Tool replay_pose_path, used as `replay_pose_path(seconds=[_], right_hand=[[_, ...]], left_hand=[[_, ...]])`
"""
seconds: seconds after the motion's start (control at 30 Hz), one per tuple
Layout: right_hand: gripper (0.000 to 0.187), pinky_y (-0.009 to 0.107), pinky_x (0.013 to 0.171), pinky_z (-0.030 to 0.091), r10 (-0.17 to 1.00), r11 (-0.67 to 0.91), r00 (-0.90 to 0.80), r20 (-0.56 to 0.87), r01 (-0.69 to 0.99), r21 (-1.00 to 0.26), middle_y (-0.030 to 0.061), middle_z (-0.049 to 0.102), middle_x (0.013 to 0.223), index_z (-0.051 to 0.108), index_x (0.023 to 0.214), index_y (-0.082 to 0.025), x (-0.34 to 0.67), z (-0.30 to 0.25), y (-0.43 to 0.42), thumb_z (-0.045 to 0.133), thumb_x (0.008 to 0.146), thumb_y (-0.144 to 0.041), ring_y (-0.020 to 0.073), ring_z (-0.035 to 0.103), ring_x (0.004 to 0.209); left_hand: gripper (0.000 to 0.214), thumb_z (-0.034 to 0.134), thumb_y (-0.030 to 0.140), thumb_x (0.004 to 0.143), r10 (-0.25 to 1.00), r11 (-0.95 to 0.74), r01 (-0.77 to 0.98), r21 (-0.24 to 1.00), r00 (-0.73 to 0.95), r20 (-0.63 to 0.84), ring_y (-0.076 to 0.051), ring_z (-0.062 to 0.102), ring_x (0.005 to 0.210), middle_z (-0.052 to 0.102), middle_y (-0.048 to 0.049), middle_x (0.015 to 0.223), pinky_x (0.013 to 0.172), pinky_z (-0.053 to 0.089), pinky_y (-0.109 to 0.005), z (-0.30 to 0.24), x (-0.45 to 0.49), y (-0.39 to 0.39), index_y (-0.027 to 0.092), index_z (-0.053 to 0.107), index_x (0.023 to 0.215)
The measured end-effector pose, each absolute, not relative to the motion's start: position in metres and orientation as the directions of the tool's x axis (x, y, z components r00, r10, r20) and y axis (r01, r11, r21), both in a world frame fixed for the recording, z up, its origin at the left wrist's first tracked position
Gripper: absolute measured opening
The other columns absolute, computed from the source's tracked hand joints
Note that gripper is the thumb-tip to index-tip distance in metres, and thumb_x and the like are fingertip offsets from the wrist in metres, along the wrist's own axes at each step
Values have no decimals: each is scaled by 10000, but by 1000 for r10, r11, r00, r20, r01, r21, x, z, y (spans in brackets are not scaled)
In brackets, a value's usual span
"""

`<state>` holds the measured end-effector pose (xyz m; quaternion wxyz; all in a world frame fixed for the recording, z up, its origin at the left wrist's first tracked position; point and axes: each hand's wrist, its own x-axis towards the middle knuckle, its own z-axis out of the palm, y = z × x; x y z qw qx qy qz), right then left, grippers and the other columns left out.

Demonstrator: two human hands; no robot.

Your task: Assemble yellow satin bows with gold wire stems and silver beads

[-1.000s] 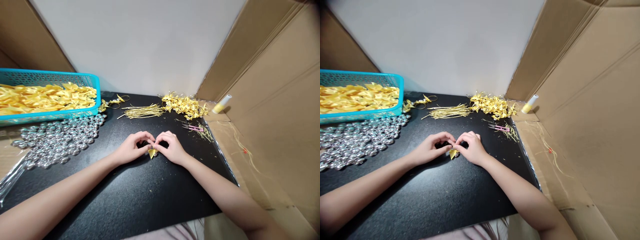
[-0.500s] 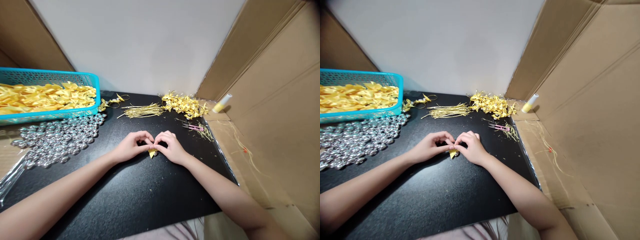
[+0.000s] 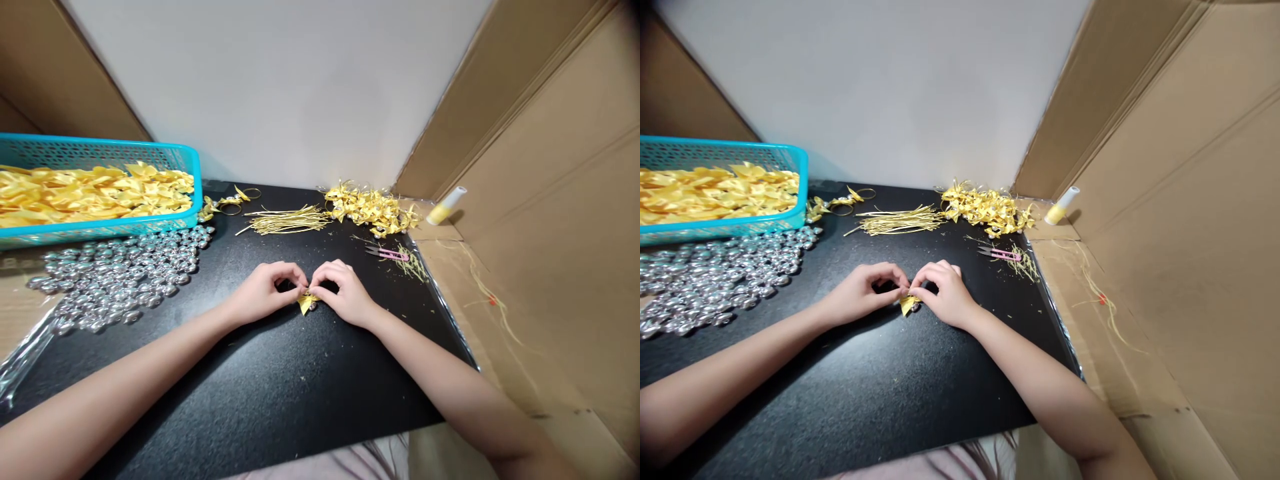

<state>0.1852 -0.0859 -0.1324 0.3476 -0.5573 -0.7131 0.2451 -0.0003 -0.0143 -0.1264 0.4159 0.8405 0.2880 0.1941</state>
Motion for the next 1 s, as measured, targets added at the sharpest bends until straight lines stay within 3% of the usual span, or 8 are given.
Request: replay_pose_path(seconds=[0.23, 0.47, 0.63, 1.0], right_hand=[[106, 360, 868, 333, 968, 248, -126, 218, 625, -740, -5, 688, 866, 630, 734, -196, 185, -132, -86, 684, 816, -158, 168, 558, 888], [100, 356, 860, 329, 971, 234, -113, 211, 633, -738, -2, 689, 869, 633, 738, -196, 184, -133, -85, 685, 819, -170, 170, 554, 887], [103, 349, 857, 329, 971, 230, -104, 214, 638, -735, -9, 684, 863, 636, 733, -195, 184, -135, -84, 694, 817, -177, 166, 553, 893], [105, 353, 853, 328, 975, 215, -97, 201, 642, -736, -1, 687, 866, 637, 726, -193, 185, -133, -84, 700, 809, -174, 168, 557, 889]], left_hand=[[166, 553, 280, 840, 582, -645, 353, 677, 802, 136, -153, 590, 722, 708, 13, 752, 750, 424, -296, -125, 0, -15, 207, 697, 803], [178, 526, 246, 844, 531, -694, 293, 658, 826, 192, -175, 583, 810, 709, -17, 855, 802, 426, -322, -124, 1, -15, 195, 693, 809], [241, 558, 353, 873, 520, -701, 295, 650, 835, 182, -176, 564, 810, 668, -24, 814, 783, 420, -315, -126, 1, -13, 197, 707, 765], [185, 588, 320, 841, 539, -640, 326, 696, 836, 104, -154, 591, 720, 712, 5, 743, 727, 416, -284, -124, 0, -9, 210, 712, 759]])
